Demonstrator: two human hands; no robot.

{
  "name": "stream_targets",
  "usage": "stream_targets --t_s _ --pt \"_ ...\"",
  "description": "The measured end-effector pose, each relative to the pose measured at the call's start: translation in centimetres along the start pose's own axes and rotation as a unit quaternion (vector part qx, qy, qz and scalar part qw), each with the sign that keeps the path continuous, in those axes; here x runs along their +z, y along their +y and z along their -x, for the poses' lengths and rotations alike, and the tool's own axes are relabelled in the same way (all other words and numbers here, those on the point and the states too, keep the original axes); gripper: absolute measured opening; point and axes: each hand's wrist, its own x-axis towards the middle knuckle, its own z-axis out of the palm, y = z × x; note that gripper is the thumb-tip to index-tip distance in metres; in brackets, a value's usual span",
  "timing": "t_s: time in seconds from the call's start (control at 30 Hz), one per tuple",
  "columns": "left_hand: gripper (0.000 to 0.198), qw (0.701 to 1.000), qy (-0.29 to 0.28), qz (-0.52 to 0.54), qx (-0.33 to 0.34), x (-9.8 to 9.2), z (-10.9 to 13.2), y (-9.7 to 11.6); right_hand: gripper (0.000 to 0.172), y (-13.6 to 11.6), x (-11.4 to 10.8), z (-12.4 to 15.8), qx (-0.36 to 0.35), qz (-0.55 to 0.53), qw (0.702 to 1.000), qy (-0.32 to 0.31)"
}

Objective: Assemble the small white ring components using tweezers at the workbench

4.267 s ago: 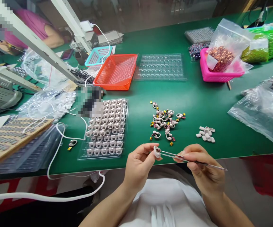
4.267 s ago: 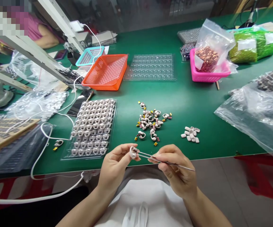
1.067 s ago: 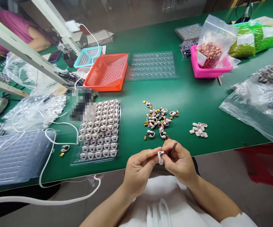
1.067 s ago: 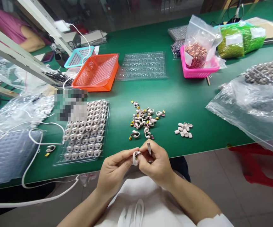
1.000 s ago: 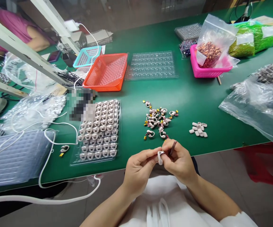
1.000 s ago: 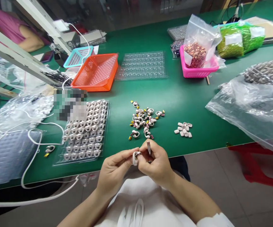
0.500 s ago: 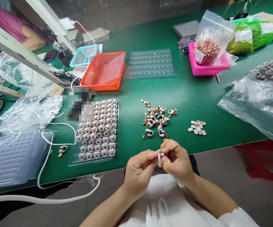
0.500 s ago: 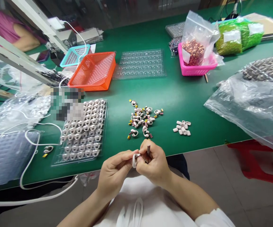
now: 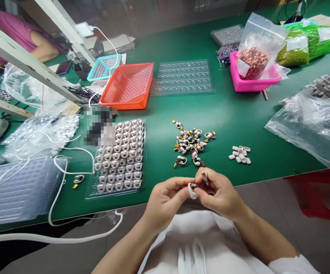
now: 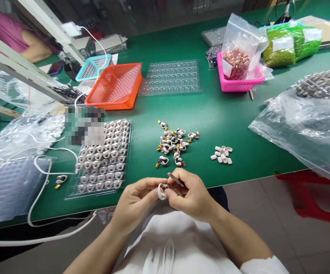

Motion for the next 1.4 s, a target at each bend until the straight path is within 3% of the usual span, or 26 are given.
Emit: stream_targets --t_s 0.17,0.33,0.47,0.67,0.9,1.2,1.4 --pt "0.012 0.996 0.008 0.079 -0.042 -0.6 -0.4 -0.4 0.007 -0.3 -1.2 0.0 0.040 -0.065 0.996 -0.047" --pt "0.009 0.997 0.019 0.068 0.004 -0.7 -0.8 -0.9 0.012 0.1 -0.8 -0.4 0.077 -0.088 0.991 -0.062" --pt "0.007 0.998 0.019 0.047 0.023 -0.5 -0.9 -1.2 0.019 0.3 -0.4 -0.6 0.065 -0.077 0.993 -0.055" --pt "0.010 0.998 0.043 0.052 -0.008 -0.3 -0.6 -1.7 0.022 0.9 -0.1 -0.2 0.038 -0.112 0.991 -0.064" --pt "0.012 0.995 0.093 0.040 0.017 0.2 -0.3 -1.8 0.024 0.8 0.5 0.0 -0.032 -0.037 0.999 0.013" --pt "0.012 0.989 0.118 -0.020 0.084 0.3 -0.2 -1.6 0.024 0.7 0.8 0.0 -0.026 -0.037 0.999 0.003" --pt "0.013 0.985 0.088 -0.081 0.124 -0.2 -0.1 -1.7 0.029 0.8 0.8 -0.1 -0.005 -0.059 0.998 0.005"
